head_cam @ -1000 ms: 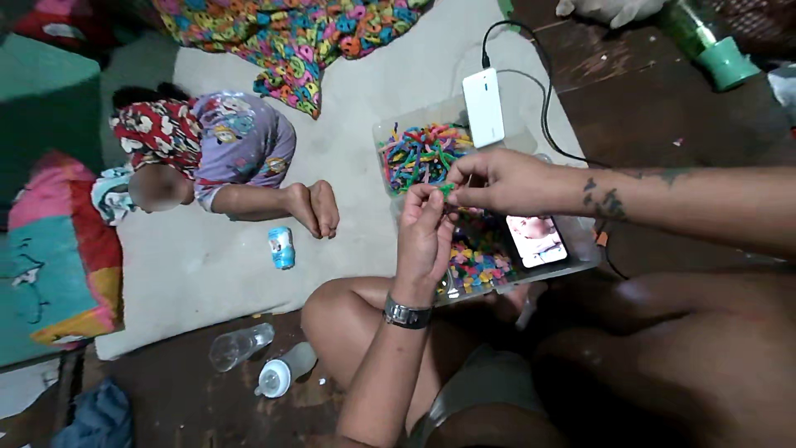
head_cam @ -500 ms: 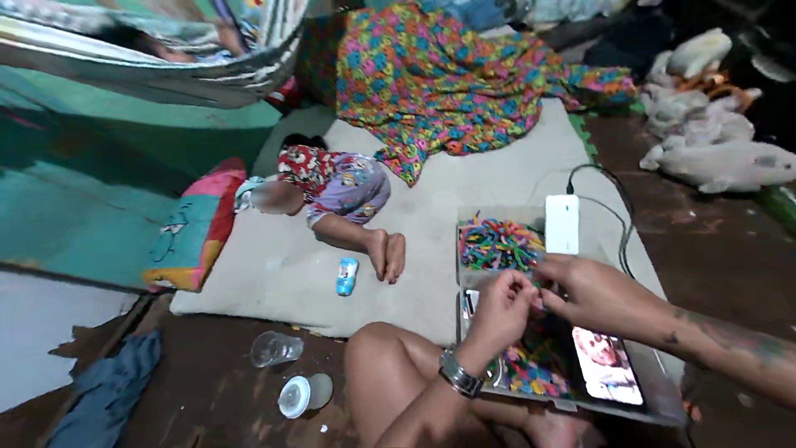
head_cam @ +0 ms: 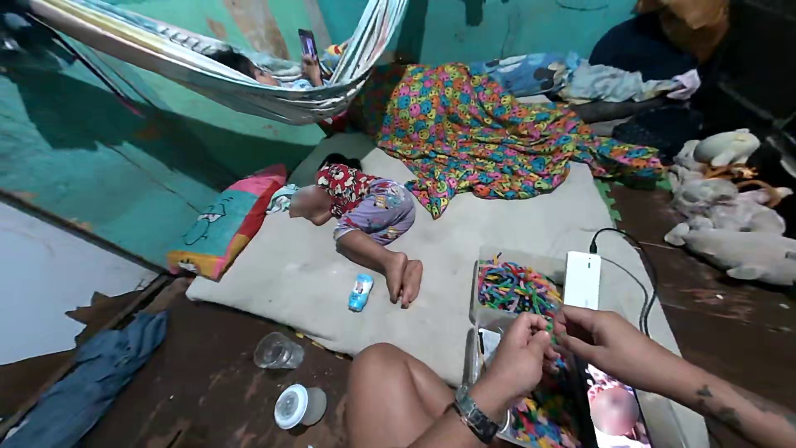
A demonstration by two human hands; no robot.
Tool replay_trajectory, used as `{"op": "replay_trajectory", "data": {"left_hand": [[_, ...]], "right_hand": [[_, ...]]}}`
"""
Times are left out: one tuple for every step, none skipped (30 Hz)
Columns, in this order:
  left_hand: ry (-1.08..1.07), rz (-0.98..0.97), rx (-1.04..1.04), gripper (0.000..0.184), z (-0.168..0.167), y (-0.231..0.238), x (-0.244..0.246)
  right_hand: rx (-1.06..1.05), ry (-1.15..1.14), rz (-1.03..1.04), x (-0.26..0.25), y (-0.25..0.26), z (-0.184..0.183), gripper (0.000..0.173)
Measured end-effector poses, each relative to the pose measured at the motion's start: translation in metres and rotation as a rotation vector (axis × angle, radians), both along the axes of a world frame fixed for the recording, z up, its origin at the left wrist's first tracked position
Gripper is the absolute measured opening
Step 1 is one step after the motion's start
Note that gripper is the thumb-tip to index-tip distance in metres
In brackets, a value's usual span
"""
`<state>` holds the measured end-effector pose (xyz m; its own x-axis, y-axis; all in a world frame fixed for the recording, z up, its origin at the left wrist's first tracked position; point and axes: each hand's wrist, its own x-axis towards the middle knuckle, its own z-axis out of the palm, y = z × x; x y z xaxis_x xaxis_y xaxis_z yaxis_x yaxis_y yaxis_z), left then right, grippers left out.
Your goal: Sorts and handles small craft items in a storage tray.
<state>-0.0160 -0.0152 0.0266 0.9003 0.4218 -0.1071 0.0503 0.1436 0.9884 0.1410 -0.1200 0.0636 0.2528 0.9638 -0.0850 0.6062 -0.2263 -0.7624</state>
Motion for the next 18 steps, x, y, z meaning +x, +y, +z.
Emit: {"op": "replay_trajectory", "data": {"left_hand": [[0.001,-0.007,-0.038,0.020,-0.002,0.001,-0.001],[0.002,-0.021,-0.098,0.019,-0.003,0.002,-0.003],[-0.007,-0.041,-0.187,0.019,-0.003,0.004,-0.005],[-0.027,-0.051,-0.298,0.017,-0.002,0.006,-0.006],[-0.057,-0.053,-0.426,0.016,-0.002,0.008,-0.008],[-0.095,-0.058,-0.544,0.017,-0.003,0.010,-0.009],[-0.134,-0.064,-0.637,0.018,-0.004,0.011,-0.010],[-0.167,-0.064,-0.698,0.020,-0.005,0.012,-0.010],[-0.193,-0.059,-0.729,0.020,-0.004,0.012,-0.010],[-0.218,-0.047,-0.745,0.020,-0.004,0.012,-0.009],[-0.243,-0.026,-0.754,0.020,-0.005,0.011,-0.008],[-0.270,-0.002,-0.755,0.019,-0.006,0.010,-0.006],[-0.289,0.031,-0.753,0.018,-0.008,0.009,-0.004],[-0.297,0.073,-0.756,0.018,-0.008,0.008,-0.002],[-0.294,0.118,-0.768,0.017,-0.007,0.007,0.001],[-0.282,0.162,-0.784,0.017,-0.006,0.006,0.003],[-0.267,0.198,-0.812,0.016,-0.005,0.005,0.006],[-0.255,0.228,-0.848,0.016,-0.003,0.004,0.008]], "right_hand": [[0.000,-0.019,0.018,0.001,-0.001,0.000,0.012],[0.008,-0.039,0.031,0.002,-0.002,0.000,0.012],[0.017,-0.054,0.037,0.002,-0.002,0.001,0.012],[0.019,-0.051,0.036,0.002,-0.002,0.002,0.012],[0.016,-0.033,0.023,0.001,-0.002,0.004,0.013],[0.008,0.001,0.000,0.001,-0.001,0.006,0.013],[-0.005,0.047,-0.029,0.001,0.000,0.007,0.014],[-0.027,0.112,-0.065,0.000,0.001,0.009,0.015],[-0.046,0.179,-0.100,0.000,0.002,0.009,0.015],[-0.062,0.244,-0.134,0.000,0.003,0.009,0.013],[-0.076,0.300,-0.164,-0.001,0.004,0.009,0.012],[-0.091,0.339,-0.180,-0.002,0.004,0.009,0.011],[-0.100,0.351,-0.183,-0.002,0.005,0.009,0.010],[-0.099,0.324,-0.169,-0.003,0.005,0.008,0.011],[-0.087,0.258,-0.136,-0.004,0.005,0.008,0.012],[-0.055,0.163,-0.082,-0.007,0.005,0.010,0.015],[-0.003,0.063,-0.022,-0.010,0.005,0.011,0.018],[0.056,-0.021,0.027,-0.014,0.006,0.011,0.020]]}}
